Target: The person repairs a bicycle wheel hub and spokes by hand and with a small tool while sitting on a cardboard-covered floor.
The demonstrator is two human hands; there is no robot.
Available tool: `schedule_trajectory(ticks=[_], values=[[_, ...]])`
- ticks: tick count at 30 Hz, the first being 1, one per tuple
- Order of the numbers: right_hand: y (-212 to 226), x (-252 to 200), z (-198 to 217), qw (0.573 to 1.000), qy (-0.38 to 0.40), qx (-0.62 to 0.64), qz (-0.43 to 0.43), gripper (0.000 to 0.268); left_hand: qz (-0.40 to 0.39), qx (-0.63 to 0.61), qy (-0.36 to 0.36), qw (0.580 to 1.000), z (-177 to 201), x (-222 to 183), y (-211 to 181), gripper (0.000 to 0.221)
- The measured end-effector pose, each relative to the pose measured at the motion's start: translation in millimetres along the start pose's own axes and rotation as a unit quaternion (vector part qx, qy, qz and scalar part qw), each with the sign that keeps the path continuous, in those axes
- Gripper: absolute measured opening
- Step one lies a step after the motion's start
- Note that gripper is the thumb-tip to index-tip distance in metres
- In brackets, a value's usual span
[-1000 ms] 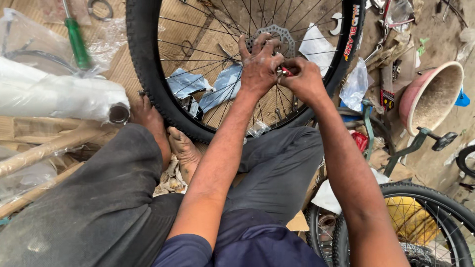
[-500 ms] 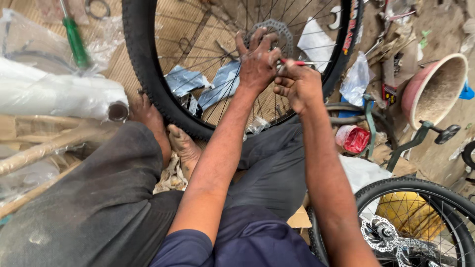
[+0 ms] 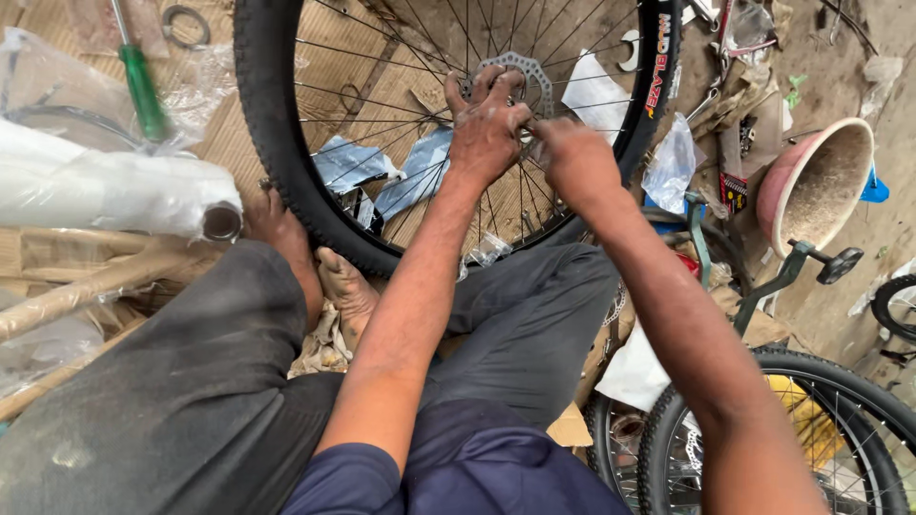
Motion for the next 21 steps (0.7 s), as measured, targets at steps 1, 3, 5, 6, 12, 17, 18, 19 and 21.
schedule_trajectory(ticks=[1, 3, 5, 6, 12, 17, 18, 19, 21], values=[[6, -2, 6, 0.996, -0.030, -0.070, 0.038, 0.036, 0.006, 0.009, 0.010, 1.000, 3, -2, -1, 0.013], [15, -2, 19, 0.967, -0.094, -0.213, 0.108, 0.029, 0.011, 0.028, 0.030, 0.999, 5, -1, -3, 0.017], [17, 5, 23, 0.981, -0.112, -0.141, 0.068, 0.023, -0.002, 0.030, 0.004, 1.000, 5, -1, -2, 0.010], [17, 5, 21, 0.986, -0.120, -0.105, 0.045, 0.021, -0.010, 0.029, -0.006, 1.000, 3, -3, -2, 0.006], [1, -10, -10, 0.934, -0.244, 0.167, -0.202, 0.037, -0.009, 0.018, -0.023, 1.000, 0, -2, -2, 0.013], [24, -9, -42, 0.893, -0.208, 0.259, -0.304, 0.064, 0.001, 0.033, 0.003, 0.999, -4, -5, -4, 0.014], [28, -6, -42, 0.910, -0.203, 0.232, -0.278, 0.074, -0.001, 0.036, -0.005, 0.999, -5, -5, -1, 0.016], [29, -6, -38, 0.927, -0.206, 0.213, -0.228, 0.075, -0.006, 0.053, -0.008, 0.999, -6, -5, 1, 0.012], [27, -8, -27, 0.955, -0.206, 0.174, -0.126, 0.077, -0.012, 0.085, -0.013, 0.996, -10, -6, 2, 0.007]])
Point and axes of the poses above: each hand's wrist, its own x-axis towards the middle knuckle, its own z-axis out of the back of the hand, y = z × x, the point moved 2 cm from there along x, towards the middle knuckle, and after that the axes turned 2 degrees about -x, right-handed, at the moved point
